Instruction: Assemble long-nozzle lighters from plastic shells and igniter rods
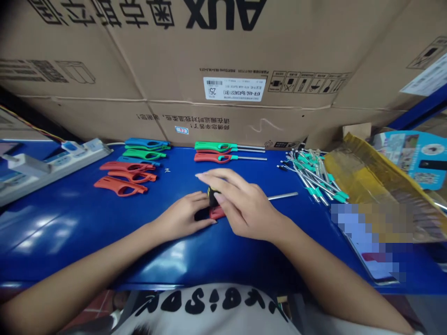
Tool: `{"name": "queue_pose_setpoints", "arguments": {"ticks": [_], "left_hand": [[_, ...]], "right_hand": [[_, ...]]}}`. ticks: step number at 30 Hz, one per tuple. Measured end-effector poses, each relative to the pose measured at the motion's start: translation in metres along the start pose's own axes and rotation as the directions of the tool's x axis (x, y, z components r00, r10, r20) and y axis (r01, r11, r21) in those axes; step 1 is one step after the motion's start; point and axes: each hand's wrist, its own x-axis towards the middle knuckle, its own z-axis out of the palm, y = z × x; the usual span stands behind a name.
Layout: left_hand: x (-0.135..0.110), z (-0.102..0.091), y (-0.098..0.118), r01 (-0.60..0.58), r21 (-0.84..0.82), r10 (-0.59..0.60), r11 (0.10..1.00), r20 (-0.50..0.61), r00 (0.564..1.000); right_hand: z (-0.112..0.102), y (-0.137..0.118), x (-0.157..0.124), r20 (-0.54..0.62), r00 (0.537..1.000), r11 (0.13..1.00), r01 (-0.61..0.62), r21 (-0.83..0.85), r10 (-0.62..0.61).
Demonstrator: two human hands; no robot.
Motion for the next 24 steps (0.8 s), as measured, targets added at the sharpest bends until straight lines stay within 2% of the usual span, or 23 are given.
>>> {"name": "queue_pose_setpoints", "arguments": {"ticks": [2, 3, 5, 7, 8, 12, 15, 17, 21, 22, 24], "left_hand": [[0.0, 0.0, 0.006, 0.098, -0.009, -0.098, 0.995, -0.015, 0.995], [0.0, 0.0, 0.008, 0.134, -0.012, -0.135, 0.991, -0.017, 0.991], [0.001, -0.001, 0.008, 0.153, -0.015, -0.154, 0.988, -0.016, 0.988], [0.003, -0.003, 0.005, 0.129, -0.037, -0.129, 0.991, -0.007, 0.992], [0.004, -0.004, 0.003, 0.112, -0.056, -0.111, 0.992, 0.006, 0.994], [0.006, -0.01, -0.007, 0.057, -0.133, -0.051, 0.989, 0.044, 0.998], [0.005, -0.011, -0.01, 0.018, -0.137, -0.015, 0.99, 0.023, 1.0], [0.003, -0.01, -0.011, -0.012, -0.117, 0.014, 0.993, 0.02, 1.0], [0.002, -0.008, -0.014, -0.063, -0.09, 0.066, 0.994, 0.033, 0.997], [0.001, -0.007, -0.015, -0.071, -0.078, 0.074, 0.994, 0.034, 0.997], [0.001, -0.007, -0.016, -0.087, -0.05, 0.089, 0.995, 0.033, 0.995]], "right_hand": [[-0.001, -0.002, 0.006, 0.05, 0.999, 1.0, -0.018, 0.011, 0.017], [-0.001, -0.003, 0.009, 0.048, 0.999, 0.999, 0.02, -0.042, -0.018], [0.001, -0.004, 0.013, 0.021, 0.991, 0.968, 0.134, -0.214, -0.132], [0.004, -0.004, 0.014, 0.007, 0.98, 0.926, 0.189, -0.328, -0.197], [0.006, -0.004, 0.015, 0.001, 0.983, 0.933, 0.174, -0.316, -0.183], [0.014, 0.0, 0.013, -0.038, 0.999, 0.998, 0.002, -0.061, -0.005], [0.018, 0.005, 0.009, -0.14, 0.988, 0.99, 0.042, -0.132, -0.061], [0.019, 0.007, 0.006, -0.166, 0.982, 0.983, 0.06, -0.176, -0.09], [0.019, 0.004, 0.006, -0.101, 0.993, 0.996, -0.049, 0.071, 0.056], [0.019, 0.004, 0.006, -0.11, 0.991, 0.993, -0.061, 0.098, 0.072], [0.019, 0.005, 0.007, -0.179, 0.983, 0.999, -0.031, 0.022, 0.035]]}}
